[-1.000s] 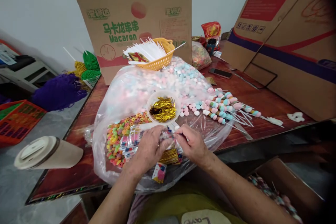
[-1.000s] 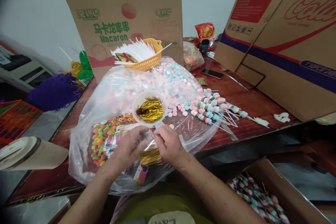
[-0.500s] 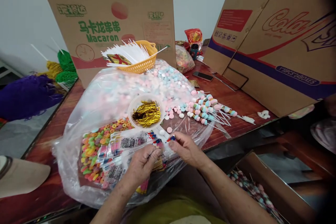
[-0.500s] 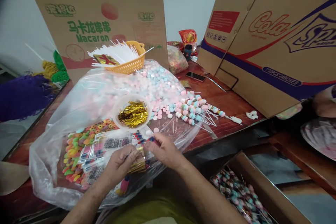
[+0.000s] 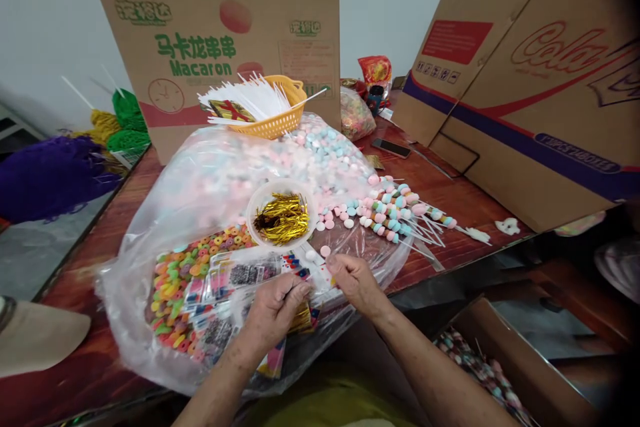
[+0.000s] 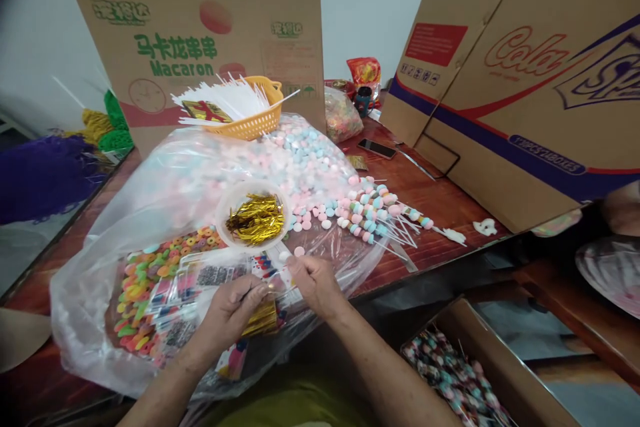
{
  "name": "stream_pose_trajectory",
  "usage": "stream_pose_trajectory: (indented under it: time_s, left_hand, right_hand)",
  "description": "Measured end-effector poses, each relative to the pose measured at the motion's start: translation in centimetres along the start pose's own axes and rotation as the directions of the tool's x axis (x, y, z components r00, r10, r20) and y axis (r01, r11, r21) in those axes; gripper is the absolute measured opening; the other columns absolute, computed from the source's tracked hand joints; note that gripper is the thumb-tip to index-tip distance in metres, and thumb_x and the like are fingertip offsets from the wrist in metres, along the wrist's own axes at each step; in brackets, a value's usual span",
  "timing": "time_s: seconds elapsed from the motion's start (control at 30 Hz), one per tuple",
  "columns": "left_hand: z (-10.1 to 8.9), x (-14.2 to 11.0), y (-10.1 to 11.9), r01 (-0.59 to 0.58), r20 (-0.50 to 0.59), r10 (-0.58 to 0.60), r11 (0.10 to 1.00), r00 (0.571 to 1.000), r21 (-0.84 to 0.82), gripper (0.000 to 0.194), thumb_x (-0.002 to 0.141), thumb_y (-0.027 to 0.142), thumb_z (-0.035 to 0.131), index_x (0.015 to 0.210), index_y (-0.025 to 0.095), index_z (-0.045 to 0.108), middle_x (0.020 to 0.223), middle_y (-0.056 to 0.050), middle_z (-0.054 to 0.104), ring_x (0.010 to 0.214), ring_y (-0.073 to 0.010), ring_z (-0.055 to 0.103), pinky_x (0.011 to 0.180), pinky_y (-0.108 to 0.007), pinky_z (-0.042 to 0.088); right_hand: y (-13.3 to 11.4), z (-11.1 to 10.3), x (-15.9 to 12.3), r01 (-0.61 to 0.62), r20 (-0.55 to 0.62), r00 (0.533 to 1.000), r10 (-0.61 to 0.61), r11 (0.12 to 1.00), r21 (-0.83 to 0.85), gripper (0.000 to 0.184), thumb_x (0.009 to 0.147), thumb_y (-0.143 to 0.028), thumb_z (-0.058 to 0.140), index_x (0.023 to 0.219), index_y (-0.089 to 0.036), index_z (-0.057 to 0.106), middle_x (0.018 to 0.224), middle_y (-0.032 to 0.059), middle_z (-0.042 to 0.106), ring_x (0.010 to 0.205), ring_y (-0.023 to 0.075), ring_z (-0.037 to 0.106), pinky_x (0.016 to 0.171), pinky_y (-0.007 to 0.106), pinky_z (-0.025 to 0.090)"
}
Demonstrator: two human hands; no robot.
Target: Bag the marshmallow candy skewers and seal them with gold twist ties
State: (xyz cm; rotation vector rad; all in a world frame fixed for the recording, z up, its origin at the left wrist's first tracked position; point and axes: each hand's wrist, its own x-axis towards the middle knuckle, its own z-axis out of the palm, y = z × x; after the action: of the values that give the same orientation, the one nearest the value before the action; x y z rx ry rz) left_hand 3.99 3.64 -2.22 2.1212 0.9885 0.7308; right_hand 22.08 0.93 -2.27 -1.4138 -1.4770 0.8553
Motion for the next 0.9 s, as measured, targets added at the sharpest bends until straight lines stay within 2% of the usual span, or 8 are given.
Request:
stream_pose_trajectory:
  time_s: [0.13, 0.23, 0.37, 0.53, 0.67, 0.77, 0.83, 0.9]
  left_hand:
    - [0.3, 0.3, -0.8, -0.125, -0.01, 0.127, 0.987, 0.992, 0.098, 0.037, 0.093, 0.03, 0.035, 0.063, 0.016, 0.051, 0.056, 0.003, 0.049, 0.053, -0.0094, 0.048, 0.053, -0.019, 0.036]
    - [0.4, 0.2, -1.4, -0.149, -0.069, 0.16, 0.978, 0.985, 0.149, 0.032, 0.092, 0.027, 0.038, 0.066, 0.016, 0.054, 0.058, 0.002, 0.052, 0.055, -0.0098, 0.051, 0.054, -0.019, 0.039]
    - [-0.6, 0.0, -2.0, -0.095, -0.227, 0.121, 0.988, 0.966, 0.122, 0.028, 0.091, 0.024, 0.041, 0.069, 0.016, 0.056, 0.061, 0.001, 0.058, 0.056, -0.0103, 0.055, 0.054, -0.019, 0.042]
    - [-2.0, 0.0, -1.7, -0.207, -0.293, 0.231, 0.972, 0.928, 0.11, 0.021, 0.09, 0.021, 0.044, 0.086, 0.017, 0.064, 0.078, -0.003, 0.069, 0.072, -0.014, 0.063, 0.068, -0.023, 0.049]
    - [-2.7, -0.3, -1.5, -0.231, -0.318, 0.274, 0.959, 0.908, 0.165, 0.022, 0.09, 0.022, 0.044, 0.09, 0.019, 0.066, 0.077, -0.002, 0.07, 0.071, -0.0146, 0.063, 0.072, -0.027, 0.049]
    - [-3.3, -0.6, -1.5, -0.242, -0.318, 0.303, 0.946, 0.898, 0.218, 0.022, 0.091, 0.022, 0.043, 0.091, 0.019, 0.065, 0.08, -0.002, 0.071, 0.071, -0.0143, 0.063, 0.074, -0.029, 0.048]
    - [-3.6, -0.7, -1.4, -0.245, -0.304, 0.318, 0.936, 0.898, 0.254, 0.022, 0.091, 0.022, 0.042, 0.09, 0.018, 0.064, 0.081, -0.003, 0.071, 0.072, -0.0147, 0.062, 0.073, -0.029, 0.047]
    - [-3.9, -0.8, -1.2, -0.257, -0.277, 0.334, 0.926, 0.901, 0.278, 0.023, 0.091, 0.024, 0.041, 0.088, 0.018, 0.064, 0.08, -0.003, 0.071, 0.07, -0.0148, 0.062, 0.07, -0.029, 0.047]
  right_hand:
    - [0.2, 0.2, 0.5, 0.095, 0.029, 0.995, -0.091, 0.962, -0.254, 0.042, 0.087, -0.046, 0.039, 0.058, -0.017, 0.045, 0.055, -0.0039, 0.042, 0.053, 0.0081, 0.04, 0.049, 0.018, 0.035]
    - [1.2, -1.5, 1.8, -0.018, -0.129, 0.991, -0.045, 0.894, -0.447, 0.049, 0.092, -0.043, 0.027, 0.055, -0.017, 0.045, 0.052, -0.0028, 0.041, 0.051, 0.0093, 0.042, 0.049, 0.02, 0.036]
    - [3.3, -8.7, 4.1, -0.257, -0.372, 0.928, -0.001, 0.721, -0.644, 0.042, 0.093, -0.031, 0.027, 0.067, -0.015, 0.054, 0.067, 0.0057, 0.053, 0.068, 0.017, 0.05, 0.062, 0.028, 0.041]
    - [6.3, -15.5, 5.1, -0.308, -0.339, 0.941, 0.02, 0.469, -0.827, 0.02, 0.077, -0.009, 0.044, 0.068, -0.011, 0.062, 0.086, 0.0174, 0.062, 0.095, 0.0297, 0.053, 0.08, 0.043, 0.038]
    - [7.1, -15.4, 4.7, -0.205, -0.215, 0.976, 0.02, 0.404, -0.892, 0.025, 0.08, -0.01, 0.043, 0.069, -0.011, 0.065, 0.082, 0.0171, 0.065, 0.093, 0.03, 0.057, 0.08, 0.044, 0.04]
    - [5.7, -14.7, 3.5, -0.042, -0.117, 0.985, -0.123, 0.493, -0.869, 0.025, 0.086, -0.021, 0.043, 0.085, -0.013, 0.067, 0.088, 0.0126, 0.067, 0.088, 0.0233, 0.061, 0.08, 0.035, 0.045]
    - [4.0, -13.9, 2.1, 0.178, -0.044, 0.937, -0.347, 0.58, -0.795, 0.026, 0.09, -0.027, 0.043, 0.094, -0.015, 0.066, 0.091, 0.0097, 0.068, 0.084, 0.019, 0.063, 0.078, 0.029, 0.047]
    - [2.2, -12.8, 0.5, 0.402, 0.028, 0.836, -0.548, 0.577, -0.711, 0.023, 0.09, -0.025, 0.045, 0.099, -0.018, 0.064, 0.09, 0.0073, 0.069, 0.081, 0.0163, 0.064, 0.077, 0.025, 0.049]
